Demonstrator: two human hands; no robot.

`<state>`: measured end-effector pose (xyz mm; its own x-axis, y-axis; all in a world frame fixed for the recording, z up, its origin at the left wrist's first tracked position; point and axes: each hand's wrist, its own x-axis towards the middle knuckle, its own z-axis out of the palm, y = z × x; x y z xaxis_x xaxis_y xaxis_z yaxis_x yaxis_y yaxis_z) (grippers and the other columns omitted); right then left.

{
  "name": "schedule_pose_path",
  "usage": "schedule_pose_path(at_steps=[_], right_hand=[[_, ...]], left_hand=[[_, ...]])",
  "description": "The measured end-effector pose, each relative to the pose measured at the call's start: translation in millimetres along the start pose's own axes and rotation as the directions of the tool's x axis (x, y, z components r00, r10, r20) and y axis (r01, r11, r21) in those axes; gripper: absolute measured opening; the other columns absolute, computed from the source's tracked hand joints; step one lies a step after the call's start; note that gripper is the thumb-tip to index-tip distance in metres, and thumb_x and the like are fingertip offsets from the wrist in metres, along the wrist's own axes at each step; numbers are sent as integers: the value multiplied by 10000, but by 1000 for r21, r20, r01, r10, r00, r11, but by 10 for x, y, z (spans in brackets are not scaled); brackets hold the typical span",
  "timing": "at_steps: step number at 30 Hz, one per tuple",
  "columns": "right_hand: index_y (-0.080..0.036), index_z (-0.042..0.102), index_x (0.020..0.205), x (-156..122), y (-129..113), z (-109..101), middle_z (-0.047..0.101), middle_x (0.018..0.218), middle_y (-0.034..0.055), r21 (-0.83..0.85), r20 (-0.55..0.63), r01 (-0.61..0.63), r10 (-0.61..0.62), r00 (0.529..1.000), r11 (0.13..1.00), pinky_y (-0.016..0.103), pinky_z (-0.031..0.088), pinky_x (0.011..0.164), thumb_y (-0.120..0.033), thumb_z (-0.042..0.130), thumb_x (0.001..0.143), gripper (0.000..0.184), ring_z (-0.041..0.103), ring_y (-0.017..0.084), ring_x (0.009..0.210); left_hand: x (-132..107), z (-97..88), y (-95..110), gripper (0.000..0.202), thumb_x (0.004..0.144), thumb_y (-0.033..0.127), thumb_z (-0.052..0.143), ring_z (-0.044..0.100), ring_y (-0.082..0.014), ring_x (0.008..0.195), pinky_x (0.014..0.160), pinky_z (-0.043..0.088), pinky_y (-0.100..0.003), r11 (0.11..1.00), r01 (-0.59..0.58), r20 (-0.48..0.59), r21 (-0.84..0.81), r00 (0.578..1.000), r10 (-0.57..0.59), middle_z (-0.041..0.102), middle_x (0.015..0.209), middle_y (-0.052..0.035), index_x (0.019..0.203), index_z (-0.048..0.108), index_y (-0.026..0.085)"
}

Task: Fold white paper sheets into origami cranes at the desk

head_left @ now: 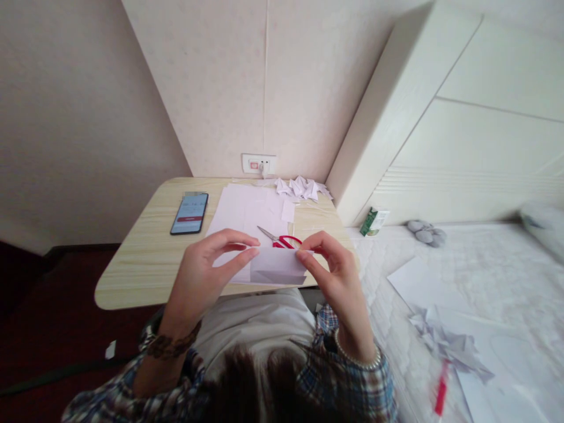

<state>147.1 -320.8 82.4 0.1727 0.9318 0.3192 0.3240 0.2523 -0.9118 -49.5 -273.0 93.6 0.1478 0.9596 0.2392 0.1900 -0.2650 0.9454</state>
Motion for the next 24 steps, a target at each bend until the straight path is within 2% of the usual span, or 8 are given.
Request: schedule_pose_path(at_steps=[4, 9, 13, 17, 21, 24], right_hand=[[-210, 608, 801, 18, 13, 38, 626, 806, 0, -16, 22, 38, -37, 999, 999, 298, 459, 764, -203, 616, 849, 50, 580, 160, 816], [-223, 604, 832, 25, -8, 86, 596, 907, 23, -115, 51, 165, -160, 986, 980, 323, 462, 827, -182, 661, 825, 70, 570, 177, 910], [-214, 609, 796, 12, -34, 143, 587, 919, 34, -135, 116, 205, -190, 975, 969, 330, 456, 848, -169, 664, 826, 77, 567, 180, 928], [-211, 604, 806, 4, -55, 182, 585, 934, 38, -134, 150, 209, -189, 971, 969, 324, 455, 843, -158, 649, 833, 74, 567, 178, 942], [-215, 597, 795, 13, -62, 148, 583, 931, 32, -144, 142, 229, -209, 968, 963, 316, 456, 827, -141, 640, 826, 91, 568, 176, 928], [-217, 588, 776, 26, -22, 33, 581, 893, 23, -163, 51, 227, -221, 974, 960, 316, 454, 820, -125, 623, 830, 112, 569, 170, 886]], left_hand=[[-44, 65, 3, 64, 752, 251, 702, 678, -174, 774, 767, 530, -259, 996, -25, -3, 82, 1000, 26, 744, 772, -2, 695, 699, 223], [-63, 101, 5, 75, 769, 231, 697, 667, -161, 724, 721, 506, -250, 964, -162, 65, 211, 986, 151, 736, 739, 10, 695, 703, 218], [-76, 150, 19, 85, 800, 217, 667, 668, -154, 738, 730, 493, -246, 948, -225, 160, 224, 968, 192, 738, 760, 9, 724, 703, 214], [-87, 183, 28, 120, 824, 218, 627, 662, -158, 736, 722, 486, -252, 951, -215, 179, 221, 968, 178, 731, 759, 5, 721, 688, 213], [-76, 147, 29, 128, 814, 237, 616, 646, -166, 712, 701, 483, -262, 946, -193, 140, 259, 977, 161, 708, 724, 8, 698, 664, 216], [-46, 40, 9, 106, 792, 256, 625, 640, -171, 707, 705, 494, -268, 954, -136, -24, 267, 989, 147, 688, 713, 17, 691, 639, 228]])
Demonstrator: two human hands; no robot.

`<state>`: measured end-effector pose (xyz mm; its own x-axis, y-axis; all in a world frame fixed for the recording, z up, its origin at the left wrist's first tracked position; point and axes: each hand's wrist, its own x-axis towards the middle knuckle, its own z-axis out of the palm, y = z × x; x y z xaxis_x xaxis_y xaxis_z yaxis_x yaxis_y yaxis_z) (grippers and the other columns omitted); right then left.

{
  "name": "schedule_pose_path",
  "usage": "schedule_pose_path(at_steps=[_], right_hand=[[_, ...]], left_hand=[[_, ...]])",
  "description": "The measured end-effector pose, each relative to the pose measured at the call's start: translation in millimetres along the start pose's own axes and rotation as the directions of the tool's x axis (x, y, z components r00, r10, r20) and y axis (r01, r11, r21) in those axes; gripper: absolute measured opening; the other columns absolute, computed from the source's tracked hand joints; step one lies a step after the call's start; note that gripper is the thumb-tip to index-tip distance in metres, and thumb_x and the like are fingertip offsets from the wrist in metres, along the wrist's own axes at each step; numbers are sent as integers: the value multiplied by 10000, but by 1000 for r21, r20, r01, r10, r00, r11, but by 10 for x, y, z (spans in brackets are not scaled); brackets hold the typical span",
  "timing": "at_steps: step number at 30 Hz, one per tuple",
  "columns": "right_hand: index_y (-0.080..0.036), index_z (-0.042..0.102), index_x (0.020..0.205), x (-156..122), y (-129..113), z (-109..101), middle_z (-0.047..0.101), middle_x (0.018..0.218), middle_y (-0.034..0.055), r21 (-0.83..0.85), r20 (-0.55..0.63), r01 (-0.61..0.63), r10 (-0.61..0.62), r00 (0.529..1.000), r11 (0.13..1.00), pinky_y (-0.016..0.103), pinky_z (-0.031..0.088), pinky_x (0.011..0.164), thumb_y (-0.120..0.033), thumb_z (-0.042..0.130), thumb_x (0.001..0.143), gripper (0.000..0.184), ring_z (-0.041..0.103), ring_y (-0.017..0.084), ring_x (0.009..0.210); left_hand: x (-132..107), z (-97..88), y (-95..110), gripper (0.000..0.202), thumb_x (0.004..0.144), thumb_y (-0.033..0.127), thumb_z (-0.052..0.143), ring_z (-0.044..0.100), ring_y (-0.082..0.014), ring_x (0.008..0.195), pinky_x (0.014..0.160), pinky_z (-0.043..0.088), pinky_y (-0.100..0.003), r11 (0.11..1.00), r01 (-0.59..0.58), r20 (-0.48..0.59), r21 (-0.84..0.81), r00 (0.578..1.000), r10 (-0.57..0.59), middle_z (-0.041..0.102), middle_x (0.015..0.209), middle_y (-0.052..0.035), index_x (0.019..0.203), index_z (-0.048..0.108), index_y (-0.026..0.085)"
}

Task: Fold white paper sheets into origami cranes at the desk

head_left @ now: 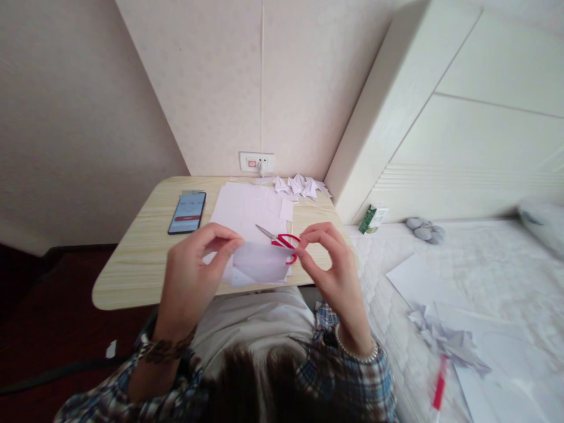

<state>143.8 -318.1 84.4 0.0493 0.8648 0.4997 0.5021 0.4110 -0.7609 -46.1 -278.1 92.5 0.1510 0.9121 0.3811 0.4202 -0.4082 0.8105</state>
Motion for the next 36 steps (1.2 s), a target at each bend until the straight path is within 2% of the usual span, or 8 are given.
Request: schedule_pose_path(at_steps=[2, 4, 8, 14, 23, 25, 30, 36], right_hand=[[-219, 592, 779, -6, 55, -81, 583, 881, 22, -5, -94, -18, 17, 995, 1000, 317, 450, 815, -134, 619, 840, 108, 563, 169, 881], [-224, 588, 784, -9, 92, -125, 577, 876, 18, 24, -165, -24, 28, 986, 999, 324, 447, 829, -158, 618, 852, 99, 558, 170, 893], [-236, 592, 864, 2, 47, -41, 580, 932, 25, 67, -110, -22, 29, 993, 998, 328, 471, 820, -193, 649, 835, 77, 563, 180, 930], [-228, 606, 801, 12, -72, 145, 586, 989, 43, 0, 21, 6, -6, 1000, 1000, 339, 463, 861, -196, 657, 834, 69, 571, 187, 967], [-212, 601, 829, 1, -107, 148, 583, 976, 44, 1, 89, 8, -8, 996, 1000, 338, 453, 862, -150, 631, 838, 69, 567, 183, 960], [-215, 599, 820, 3, -101, 119, 583, 972, 39, 6, 98, 8, -9, 995, 1000, 336, 451, 864, -148, 626, 840, 75, 568, 181, 956], [-218, 616, 782, -2, 14, -70, 585, 932, 30, -11, 41, -15, 16, 999, 1000, 323, 458, 833, -150, 636, 832, 87, 576, 175, 902], [-228, 615, 806, -24, 121, -200, 585, 935, 29, 85, -106, -73, 82, 991, 994, 332, 454, 869, -205, 608, 863, 62, 564, 179, 963]], left_hand=[[23, -75, -43, 81, 780, 272, 628, 642, -178, 700, 685, 503, -277, 997, 76, -134, -10, 988, -77, 680, 717, 19, 705, 625, 242], [38, -123, -74, 74, 781, 288, 624, 643, -181, 699, 693, 508, -288, 994, 110, -165, -11, 980, -110, 682, 728, 17, 715, 621, 253], [28, -76, -56, 80, 775, 267, 632, 621, -171, 666, 669, 494, -272, 997, 69, -80, 28, 995, -66, 672, 697, 25, 699, 635, 243], [-26, 76, 69, 131, 830, 222, 600, 618, -138, 687, 674, 485, -225, 996, -82, 108, 46, 991, 77, 677, 722, 24, 703, 636, 213], [-63, 116, 113, 151, 840, 162, 591, 606, -116, 674, 637, 462, -204, 987, -157, 148, 39, 977, 150, 667, 709, 27, 699, 637, 196], [-61, 98, 99, 150, 840, 176, 590, 607, -126, 681, 641, 467, -216, 990, -132, 116, 40, 985, 127, 663, 709, 28, 699, 631, 204], [-36, 4, 33, 108, 815, 215, 610, 605, -151, 679, 620, 470, -244, 999, 19, -77, 30, 997, -16, 656, 719, 32, 711, 628, 240], [-15, -53, -17, 59, 778, 253, 634, 600, -150, 620, 550, 455, -248, 984, 151, -155, -91, 974, -163, 664, 719, 35, 719, 628, 248]])
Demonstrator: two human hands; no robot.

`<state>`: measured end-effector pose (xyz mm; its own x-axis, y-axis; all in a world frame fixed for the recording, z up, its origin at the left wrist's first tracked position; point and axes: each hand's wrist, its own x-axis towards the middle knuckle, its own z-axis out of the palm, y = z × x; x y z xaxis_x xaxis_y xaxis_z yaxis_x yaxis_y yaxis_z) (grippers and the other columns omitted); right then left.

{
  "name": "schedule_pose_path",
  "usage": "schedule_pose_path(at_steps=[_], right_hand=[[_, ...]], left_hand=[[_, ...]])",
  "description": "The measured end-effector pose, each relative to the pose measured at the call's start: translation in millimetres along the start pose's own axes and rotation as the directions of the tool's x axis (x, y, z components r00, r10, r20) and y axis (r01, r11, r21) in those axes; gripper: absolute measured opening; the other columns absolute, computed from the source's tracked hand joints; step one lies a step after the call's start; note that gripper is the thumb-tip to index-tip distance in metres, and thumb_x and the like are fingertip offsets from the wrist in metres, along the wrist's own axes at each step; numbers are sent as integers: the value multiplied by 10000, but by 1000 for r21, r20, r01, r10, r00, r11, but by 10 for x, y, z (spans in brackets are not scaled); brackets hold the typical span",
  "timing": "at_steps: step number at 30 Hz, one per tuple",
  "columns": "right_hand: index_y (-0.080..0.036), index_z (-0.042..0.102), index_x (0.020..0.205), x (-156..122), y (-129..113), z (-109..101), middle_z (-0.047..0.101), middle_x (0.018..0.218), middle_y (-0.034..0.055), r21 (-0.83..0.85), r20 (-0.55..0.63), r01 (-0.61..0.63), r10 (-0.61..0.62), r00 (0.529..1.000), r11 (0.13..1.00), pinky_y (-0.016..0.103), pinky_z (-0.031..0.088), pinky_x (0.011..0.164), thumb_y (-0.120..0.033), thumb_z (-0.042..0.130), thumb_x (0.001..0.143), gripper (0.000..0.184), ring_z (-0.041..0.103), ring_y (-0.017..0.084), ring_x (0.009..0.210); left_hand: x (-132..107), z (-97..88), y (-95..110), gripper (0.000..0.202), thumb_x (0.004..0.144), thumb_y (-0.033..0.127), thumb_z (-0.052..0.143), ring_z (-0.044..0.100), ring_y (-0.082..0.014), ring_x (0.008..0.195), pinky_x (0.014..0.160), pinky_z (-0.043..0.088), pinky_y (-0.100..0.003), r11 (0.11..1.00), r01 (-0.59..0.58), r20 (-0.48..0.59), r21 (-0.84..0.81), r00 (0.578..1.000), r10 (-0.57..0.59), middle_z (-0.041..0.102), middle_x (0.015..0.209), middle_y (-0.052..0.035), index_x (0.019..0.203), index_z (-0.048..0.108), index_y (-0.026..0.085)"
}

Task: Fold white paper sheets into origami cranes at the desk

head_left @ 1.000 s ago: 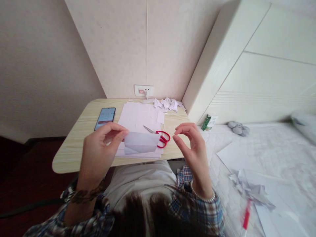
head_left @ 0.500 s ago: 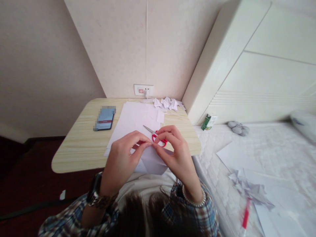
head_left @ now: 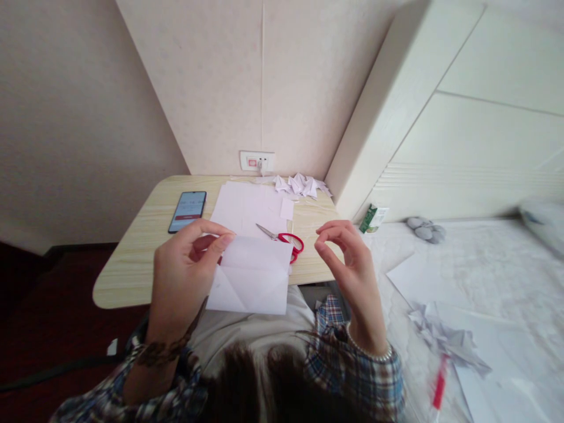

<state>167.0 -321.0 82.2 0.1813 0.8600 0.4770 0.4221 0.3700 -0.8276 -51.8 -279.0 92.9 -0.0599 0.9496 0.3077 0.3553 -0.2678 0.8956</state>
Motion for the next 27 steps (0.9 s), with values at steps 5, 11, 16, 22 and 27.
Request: schedule_pose_path(at_steps=[5, 11, 16, 22, 27], right_hand=[[-221, 621, 878, -15, -34, 164, 613, 935, 36, 122, 146, -78, 60, 987, 989, 329, 478, 813, -265, 627, 850, 53, 581, 181, 918], [-204, 595, 770, -24, -38, 287, 588, 776, 10, 129, 77, -170, 161, 984, 977, 301, 449, 703, -280, 612, 852, 113, 550, 161, 767], [-207, 602, 786, -18, -50, 277, 597, 834, 15, 108, 91, -121, 111, 990, 987, 304, 456, 751, -243, 628, 844, 73, 567, 167, 841], [-197, 619, 781, -11, -134, 313, 597, 899, 29, 67, 126, -11, 3, 992, 998, 293, 465, 785, -152, 648, 821, 66, 572, 156, 890], [-196, 612, 755, -11, -161, 282, 592, 886, 24, 25, 138, 43, -46, 989, 999, 295, 452, 776, -120, 643, 816, 102, 567, 153, 868]], left_hand=[[-29, 54, 44, 63, 766, 265, 659, 605, -139, 617, 545, 465, -228, 997, 24, 63, -79, 998, -19, 656, 697, 44, 711, 640, 240], [-48, 147, 86, 61, 768, 276, 652, 618, -132, 657, 540, 479, -210, 966, 35, 136, -255, 991, 0, 669, 790, 26, 798, 638, 224], [-48, 169, 30, 94, 759, 263, 685, 602, -116, 615, 536, 461, -188, 964, 71, 236, -256, 972, -9, 630, 658, 49, 714, 621, 212], [-76, 186, 42, 120, 794, 233, 665, 595, -106, 627, 613, 463, -192, 994, -51, 349, -98, 933, 82, 649, 649, 52, 678, 648, 205], [-78, 165, 39, 125, 791, 232, 658, 597, -119, 625, 609, 461, -210, 996, -75, 294, -51, 952, 87, 656, 650, 50, 668, 646, 212]])
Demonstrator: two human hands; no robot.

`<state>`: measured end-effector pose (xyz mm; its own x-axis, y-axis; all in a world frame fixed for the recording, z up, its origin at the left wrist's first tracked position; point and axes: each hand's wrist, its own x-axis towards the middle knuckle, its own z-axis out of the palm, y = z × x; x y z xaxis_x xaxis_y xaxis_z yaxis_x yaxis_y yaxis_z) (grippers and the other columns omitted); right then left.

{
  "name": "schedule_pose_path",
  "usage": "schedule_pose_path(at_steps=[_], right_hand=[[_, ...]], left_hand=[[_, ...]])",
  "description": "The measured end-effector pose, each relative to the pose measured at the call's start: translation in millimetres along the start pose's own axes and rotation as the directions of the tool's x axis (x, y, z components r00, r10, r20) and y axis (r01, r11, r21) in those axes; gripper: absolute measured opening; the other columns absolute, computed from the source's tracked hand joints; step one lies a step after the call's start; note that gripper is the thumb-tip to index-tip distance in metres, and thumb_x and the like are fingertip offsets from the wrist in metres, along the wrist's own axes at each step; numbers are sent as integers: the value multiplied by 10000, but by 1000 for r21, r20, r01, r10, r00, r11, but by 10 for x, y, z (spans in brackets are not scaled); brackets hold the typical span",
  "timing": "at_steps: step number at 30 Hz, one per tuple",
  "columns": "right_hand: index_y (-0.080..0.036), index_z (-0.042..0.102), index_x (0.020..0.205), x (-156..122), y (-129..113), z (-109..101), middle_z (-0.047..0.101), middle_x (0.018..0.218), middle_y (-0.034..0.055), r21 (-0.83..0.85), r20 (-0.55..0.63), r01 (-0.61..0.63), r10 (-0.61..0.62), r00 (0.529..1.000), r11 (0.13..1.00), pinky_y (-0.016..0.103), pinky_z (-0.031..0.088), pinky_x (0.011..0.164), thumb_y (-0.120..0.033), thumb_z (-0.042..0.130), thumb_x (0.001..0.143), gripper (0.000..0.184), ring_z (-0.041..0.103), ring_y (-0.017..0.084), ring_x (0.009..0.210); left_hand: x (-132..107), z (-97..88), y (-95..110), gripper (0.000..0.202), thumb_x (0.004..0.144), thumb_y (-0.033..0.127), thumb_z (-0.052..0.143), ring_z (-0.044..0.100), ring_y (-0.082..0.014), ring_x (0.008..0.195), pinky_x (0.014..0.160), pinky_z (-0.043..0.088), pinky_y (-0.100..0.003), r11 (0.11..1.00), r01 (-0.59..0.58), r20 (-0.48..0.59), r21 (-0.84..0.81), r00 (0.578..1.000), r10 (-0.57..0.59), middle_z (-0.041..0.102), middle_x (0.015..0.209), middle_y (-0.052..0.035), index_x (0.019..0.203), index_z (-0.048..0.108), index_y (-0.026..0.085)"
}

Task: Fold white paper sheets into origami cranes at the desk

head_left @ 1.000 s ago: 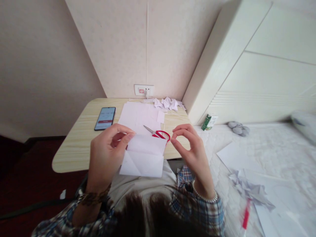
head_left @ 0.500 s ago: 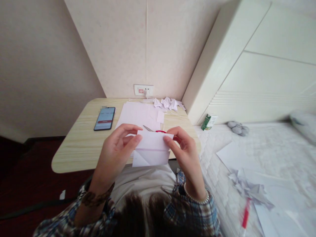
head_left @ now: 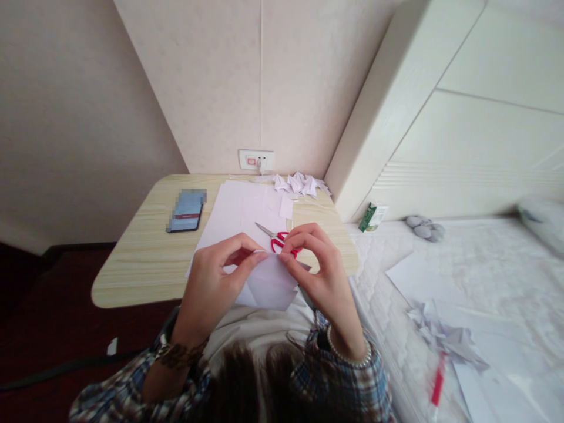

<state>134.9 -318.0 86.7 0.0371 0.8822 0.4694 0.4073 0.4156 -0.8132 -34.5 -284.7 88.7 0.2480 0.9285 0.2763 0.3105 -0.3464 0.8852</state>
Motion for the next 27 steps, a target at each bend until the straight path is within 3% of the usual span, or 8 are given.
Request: schedule_pose_path(at_steps=[5, 9, 12, 15, 18, 21, 27], right_hand=[[-207, 620, 771, -19, 71, -93, 586, 873, 15, 25, -61, -43, 44, 997, 999, 290, 463, 750, -129, 647, 819, 96, 563, 152, 846], [-209, 612, 779, -31, 98, -107, 584, 887, 20, 78, -71, -68, 73, 995, 995, 301, 472, 753, -147, 628, 837, 86, 568, 159, 862], [-204, 611, 784, -29, 87, -91, 588, 886, 22, 58, -72, -59, 63, 995, 997, 301, 469, 761, -152, 616, 850, 84, 570, 159, 867], [-198, 611, 778, -21, 73, -74, 591, 869, 21, -3, -59, -39, 38, 998, 999, 298, 462, 770, -147, 621, 845, 85, 570, 155, 852], [-199, 602, 761, -15, 61, -52, 595, 864, 19, -48, -9, -20, 19, 1000, 999, 303, 460, 792, -142, 631, 832, 96, 575, 159, 858], [-203, 597, 760, -14, 47, -23, 595, 867, 18, -62, 40, -24, 27, 999, 998, 315, 461, 821, -137, 625, 831, 102, 581, 166, 882], [-209, 592, 748, -11, 10, -17, 603, 864, 20, -52, 45, -22, 25, 999, 998, 323, 468, 820, -141, 623, 825, 107, 590, 175, 878]], left_hand=[[5, -54, -47, 129, 768, 262, 666, 581, -123, 585, 540, 442, -215, 994, 57, -144, -95, 987, -71, 629, 631, 58, 661, 605, 223], [4, -53, -45, 141, 767, 267, 664, 564, -117, 578, 525, 428, -211, 987, 73, -153, -141, 984, -95, 602, 616, 65, 657, 588, 223], [22, -58, -66, 115, 784, 284, 660, 606, -134, 650, 581, 472, -221, 988, 87, -97, -128, 990, -100, 628, 674, 50, 701, 608, 223], [50, -70, -102, 91, 809, 267, 648, 649, -172, 915, 810, 514, -269, 1000, 15, -22, -15, 1000, -15, 700, 924, 6, 890, 659, 226], [59, -64, -104, 117, 828, 216, 630, 609, -184, 1079, 982, 449, -320, 977, -175, 26, 121, 985, 173, 689, 1093, -42, 940, 665, 209], [44, -32, -61, 79, 837, 162, 604, 623, -177, 1041, 977, 446, -318, 947, -273, 73, 168, 962, 264, 699, 1043, -58, 794, 660, 198], [36, -5, -32, 100, 805, 120, 602, 641, -180, 982, 924, 471, -315, 941, -282, 54, 188, 959, 277, 703, 984, -52, 756, 632, 202]])
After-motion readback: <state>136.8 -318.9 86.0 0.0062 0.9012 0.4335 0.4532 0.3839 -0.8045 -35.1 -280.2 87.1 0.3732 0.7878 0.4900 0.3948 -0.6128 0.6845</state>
